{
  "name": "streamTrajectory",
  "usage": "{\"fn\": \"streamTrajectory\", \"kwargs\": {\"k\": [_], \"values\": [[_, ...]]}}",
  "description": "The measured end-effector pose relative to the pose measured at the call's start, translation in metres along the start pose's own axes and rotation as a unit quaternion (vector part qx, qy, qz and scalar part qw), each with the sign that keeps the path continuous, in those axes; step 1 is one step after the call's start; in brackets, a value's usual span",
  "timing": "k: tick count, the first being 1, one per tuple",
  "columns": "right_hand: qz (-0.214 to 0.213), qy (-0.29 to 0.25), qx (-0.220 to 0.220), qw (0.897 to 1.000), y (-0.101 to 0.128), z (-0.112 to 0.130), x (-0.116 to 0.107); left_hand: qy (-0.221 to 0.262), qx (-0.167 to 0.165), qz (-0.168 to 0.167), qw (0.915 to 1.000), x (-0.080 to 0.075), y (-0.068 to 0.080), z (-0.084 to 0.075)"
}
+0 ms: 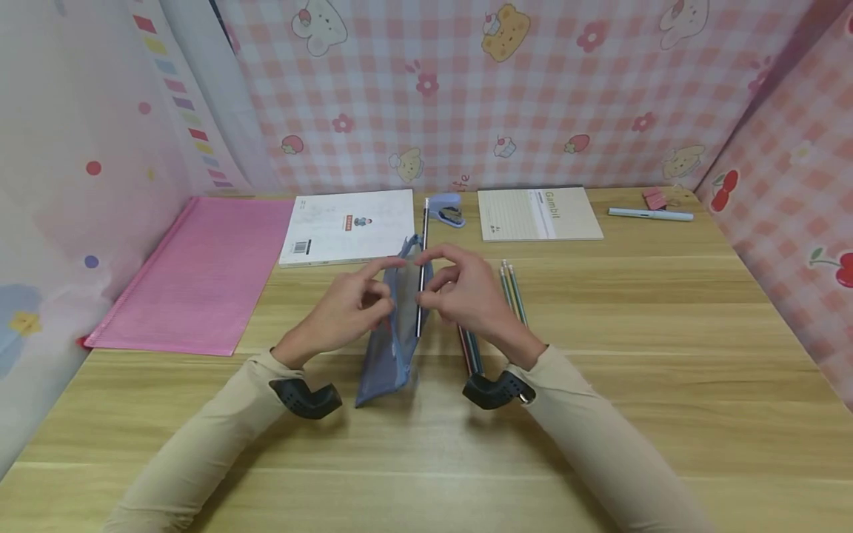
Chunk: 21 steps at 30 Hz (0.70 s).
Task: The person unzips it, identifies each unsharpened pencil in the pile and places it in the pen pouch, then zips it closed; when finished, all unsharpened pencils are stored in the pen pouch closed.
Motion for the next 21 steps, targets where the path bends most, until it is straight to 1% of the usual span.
{"fn": "streamTrajectory", "kwargs": {"k": [3, 5, 8, 12, 16, 19, 21], "values": [[0.0, 0.006, -0.002, 1.0, 0.0, 0.002, 0.007, -0.003, -0.007, -0.006, 1.0, -0.001, -0.001, 0.0], [0.001, 0.027, -0.002, 1.0, 0.002, 0.002, 0.011, 0.0, -0.012, -0.01, 0.9999, -0.002, -0.001, 0.001], [0.0, 0.083, -0.003, 0.997, 0.005, 0.005, 0.016, 0.007, -0.017, -0.019, 0.9997, -0.003, -0.001, 0.001], [0.008, 0.147, 0.002, 0.989, 0.009, 0.007, 0.023, 0.01, -0.019, -0.032, 0.9993, -0.005, 0.0, 0.002], [0.031, 0.179, 0.0, 0.983, 0.011, 0.009, 0.031, 0.014, -0.017, -0.041, 0.9989, -0.005, 0.0, 0.003], [0.04, 0.196, -0.005, 0.98, 0.011, 0.01, 0.034, 0.016, -0.014, -0.044, 0.9988, -0.005, -0.001, 0.002], [0.042, 0.2, -0.004, 0.979, 0.011, 0.01, 0.034, 0.017, -0.013, -0.043, 0.9988, -0.005, -0.001, 0.001]]}}
Point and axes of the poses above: each hand's wrist, its own y-axis away from the middle knuckle, its own x-axis out of the palm, z = x × y, the point moved 10 cm from there along -y, towards the middle knuckle, and after that the axes turned 1 degree about -x, right-handed, at the moved point
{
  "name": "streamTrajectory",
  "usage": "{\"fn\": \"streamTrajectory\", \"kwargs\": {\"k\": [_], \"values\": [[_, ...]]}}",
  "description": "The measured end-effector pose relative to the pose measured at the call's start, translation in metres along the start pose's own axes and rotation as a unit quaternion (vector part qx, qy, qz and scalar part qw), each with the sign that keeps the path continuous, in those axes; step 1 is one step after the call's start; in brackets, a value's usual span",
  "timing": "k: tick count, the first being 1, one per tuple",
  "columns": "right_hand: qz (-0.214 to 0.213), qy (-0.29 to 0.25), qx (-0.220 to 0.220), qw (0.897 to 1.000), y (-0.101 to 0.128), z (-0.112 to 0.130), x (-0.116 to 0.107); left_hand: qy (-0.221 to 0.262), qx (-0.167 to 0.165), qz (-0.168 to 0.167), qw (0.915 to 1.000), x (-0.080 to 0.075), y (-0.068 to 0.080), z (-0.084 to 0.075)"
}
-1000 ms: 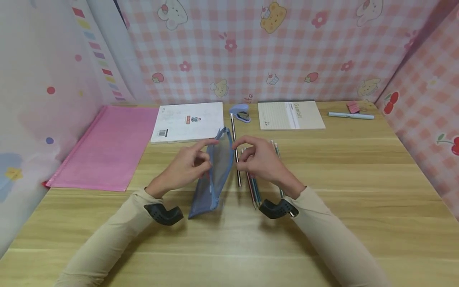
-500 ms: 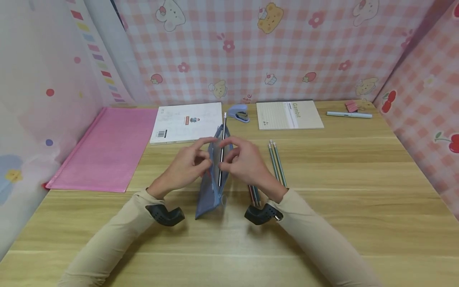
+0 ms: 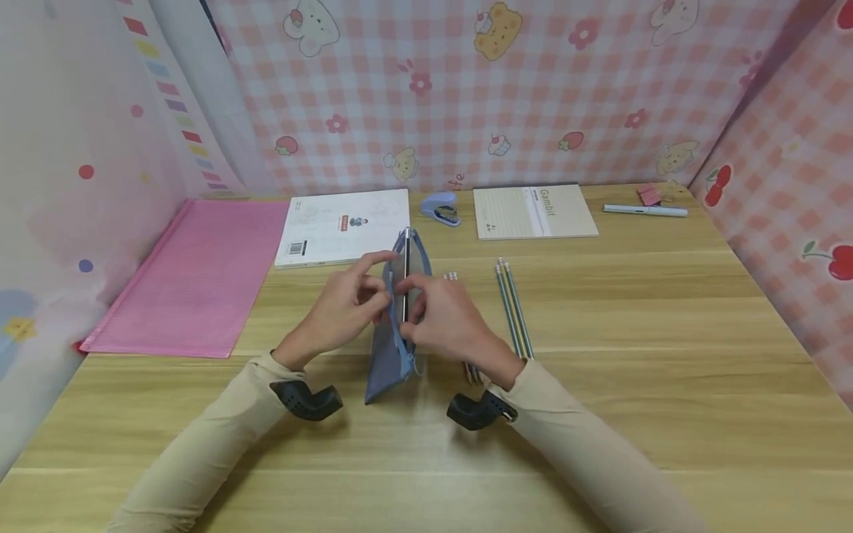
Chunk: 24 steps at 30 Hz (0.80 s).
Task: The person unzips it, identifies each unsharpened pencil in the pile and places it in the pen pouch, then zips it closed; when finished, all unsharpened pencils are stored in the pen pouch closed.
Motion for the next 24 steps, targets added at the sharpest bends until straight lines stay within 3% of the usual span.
{"fn": "streamTrajectory", "kwargs": {"k": [11, 18, 21, 24], "values": [[0.0, -0.004, -0.015, 1.0, 0.001, 0.001, -0.001, 0.011, -0.011, 0.009, 0.9998, 0.0, 0.001, 0.001], [-0.064, -0.039, -0.043, 0.996, 0.008, -0.007, -0.037, 0.016, -0.013, 0.015, 0.9997, 0.003, 0.0, 0.002], [-0.052, -0.036, -0.028, 0.998, 0.012, -0.022, -0.053, 0.017, -0.011, 0.013, 0.9997, 0.002, 0.0, 0.002], [-0.011, -0.017, -0.009, 1.0, 0.014, -0.043, -0.062, 0.015, -0.009, 0.014, 0.9998, 0.001, 0.0, 0.002]]}}
Point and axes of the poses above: each hand's wrist, its own y-axis away from the middle knuckle, its own x-axis out of the palm, z = x × y, the point moved 10 cm from there along -y, towards the middle knuckle, and after that the axes turned 1 degree about -x, right-handed, at the moved point
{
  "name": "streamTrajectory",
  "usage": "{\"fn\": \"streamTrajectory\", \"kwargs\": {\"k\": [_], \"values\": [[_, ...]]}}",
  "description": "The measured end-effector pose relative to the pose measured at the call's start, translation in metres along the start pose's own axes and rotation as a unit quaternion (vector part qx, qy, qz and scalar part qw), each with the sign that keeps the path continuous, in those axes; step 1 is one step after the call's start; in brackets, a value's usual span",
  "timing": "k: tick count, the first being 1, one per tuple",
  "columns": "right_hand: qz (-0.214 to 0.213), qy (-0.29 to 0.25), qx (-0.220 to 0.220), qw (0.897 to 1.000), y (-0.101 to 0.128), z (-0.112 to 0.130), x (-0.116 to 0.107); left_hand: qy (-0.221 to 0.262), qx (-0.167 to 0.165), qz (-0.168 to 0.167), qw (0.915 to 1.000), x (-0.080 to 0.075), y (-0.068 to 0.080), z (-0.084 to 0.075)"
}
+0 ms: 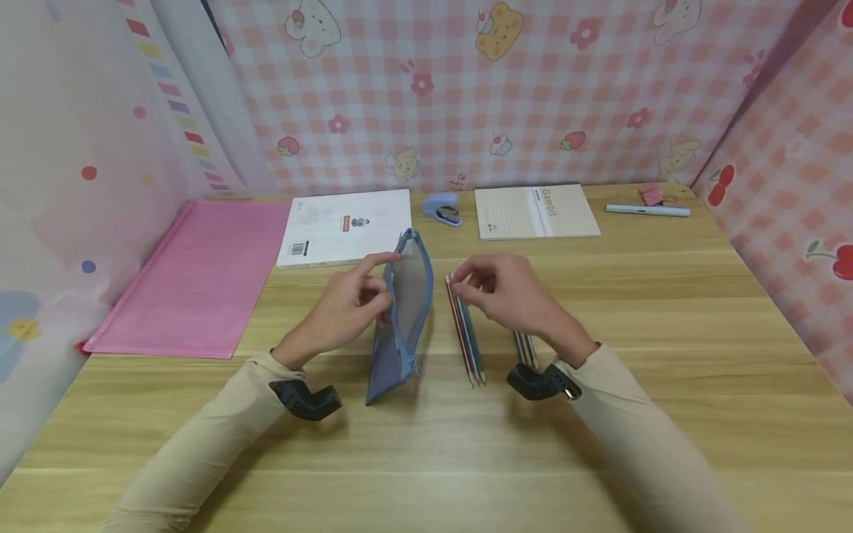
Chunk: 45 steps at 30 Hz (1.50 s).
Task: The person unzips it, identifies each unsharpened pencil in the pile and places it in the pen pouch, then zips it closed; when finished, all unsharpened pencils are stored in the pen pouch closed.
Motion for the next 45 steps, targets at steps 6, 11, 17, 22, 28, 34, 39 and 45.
{"fn": "streamTrajectory", "kwargs": {"k": [6, 11, 17, 22, 28, 34, 39, 45], "values": [[0.047, 0.06, 0.015, 0.997, 0.006, -0.044, -0.012, -0.002, 0.004, 0.006, 1.0, 0.0, 0.0, -0.001], [0.055, 0.069, 0.038, 0.995, 0.014, -0.075, -0.018, -0.001, 0.01, 0.015, 0.9998, 0.001, 0.001, -0.003], [0.049, 0.062, 0.061, 0.995, 0.021, -0.093, -0.02, -0.004, 0.009, 0.022, 0.9997, 0.003, 0.002, -0.004], [0.043, 0.075, 0.052, 0.995, 0.021, -0.095, -0.018, -0.006, 0.007, 0.026, 0.9996, 0.005, 0.002, -0.004], [0.036, 0.116, 0.045, 0.992, 0.017, -0.094, -0.015, -0.008, 0.014, 0.03, 0.9994, 0.008, 0.001, -0.003], [0.035, 0.176, 0.013, 0.984, 0.01, -0.083, -0.009, -0.01, 0.019, 0.032, 0.9992, 0.008, 0.001, -0.004], [0.032, 0.185, 0.019, 0.982, 0.006, -0.082, -0.006, -0.012, 0.021, 0.035, 0.9991, 0.009, 0.002, -0.005], [0.039, 0.21, 0.03, 0.977, 0.003, -0.08, 0.001, -0.017, 0.017, 0.037, 0.999, 0.01, 0.0, -0.004]]}}
Point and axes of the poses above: each hand's wrist, its own y-axis away from the middle knuckle, its own x-axis out of the palm, z = x × y, the point moved 10 cm from there along -y, towards the middle knuckle, and after that the axes turned 1 degree about -x, right-handed, at the moved point
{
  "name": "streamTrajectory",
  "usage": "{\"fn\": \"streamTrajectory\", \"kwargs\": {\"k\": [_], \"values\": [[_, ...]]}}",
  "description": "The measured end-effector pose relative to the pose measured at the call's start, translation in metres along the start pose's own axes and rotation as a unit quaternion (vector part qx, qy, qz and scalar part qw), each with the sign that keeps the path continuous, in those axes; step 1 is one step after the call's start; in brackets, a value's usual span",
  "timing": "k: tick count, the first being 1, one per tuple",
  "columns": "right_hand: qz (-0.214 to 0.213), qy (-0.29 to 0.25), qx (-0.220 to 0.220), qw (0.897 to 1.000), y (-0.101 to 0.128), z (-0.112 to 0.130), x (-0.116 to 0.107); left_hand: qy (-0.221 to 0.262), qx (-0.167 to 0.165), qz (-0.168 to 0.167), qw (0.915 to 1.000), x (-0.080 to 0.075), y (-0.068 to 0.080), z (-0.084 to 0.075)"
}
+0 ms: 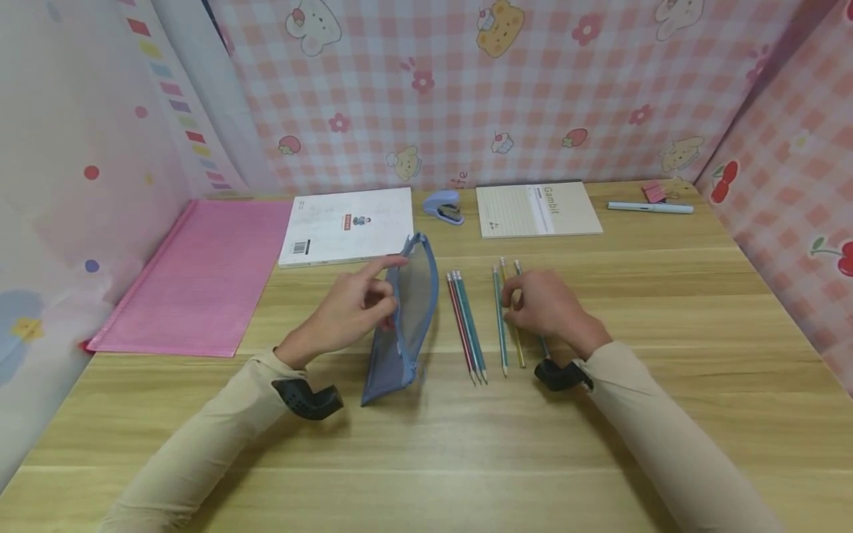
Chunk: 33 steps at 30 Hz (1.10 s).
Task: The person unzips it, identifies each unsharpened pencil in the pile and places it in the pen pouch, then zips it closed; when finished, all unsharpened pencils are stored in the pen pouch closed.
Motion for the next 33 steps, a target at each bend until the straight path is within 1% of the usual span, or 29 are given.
{"fn": "streamTrajectory", "kwargs": {"k": [4, 7, 11, 14, 16, 18, 21, 26, 29, 33], "values": [[0.004, 0.022, 0.009, 1.0, -0.004, 0.006, 0.001, 0.001, 0.0, 0.001, 1.0, 0.0, 0.0, 0.0], [0.007, 0.015, 0.028, 0.999, -0.007, 0.008, 0.002, 0.001, 0.001, 0.002, 1.0, 0.0, 0.001, -0.001], [0.012, -0.042, 0.072, 0.996, -0.006, 0.002, 0.005, 0.003, 0.003, 0.006, 1.0, 0.002, 0.001, -0.002], [0.005, -0.099, 0.104, 0.99, -0.001, -0.003, 0.002, 0.007, 0.006, 0.009, 0.9999, 0.003, -0.001, -0.002], [-0.005, -0.122, 0.115, 0.986, 0.0, -0.003, -0.002, 0.009, 0.005, 0.009, 0.9999, 0.004, -0.002, -0.002], [-0.017, -0.136, 0.115, 0.984, 0.0, 0.001, -0.007, 0.011, 0.005, 0.007, 0.9999, 0.003, -0.002, -0.002], [-0.035, -0.143, 0.11, 0.983, 0.0, 0.011, -0.016, 0.012, 0.004, 0.005, 0.9999, 0.003, -0.001, -0.002], [-0.069, -0.173, 0.094, 0.978, -0.002, 0.034, -0.03, 0.01, 0.007, 0.004, 0.9999, 0.002, 0.0, -0.003], [-0.092, -0.211, 0.076, 0.97, -0.005, 0.049, -0.037, 0.009, 0.011, 0.006, 0.9999, 0.003, 0.0, -0.004], [-0.125, -0.266, 0.044, 0.955, -0.011, 0.07, -0.041, 0.01, 0.01, 0.001, 0.9999, 0.005, -0.002, -0.003]]}}
Point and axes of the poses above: each hand's wrist, its own y-axis away from the middle knuckle, its own x-axis out of the palm, z = x × y, the point moved 10 cm from there along -y, towards the middle knuckle, and after that the axes turned 1 degree about -x, right-handed, at the moved point
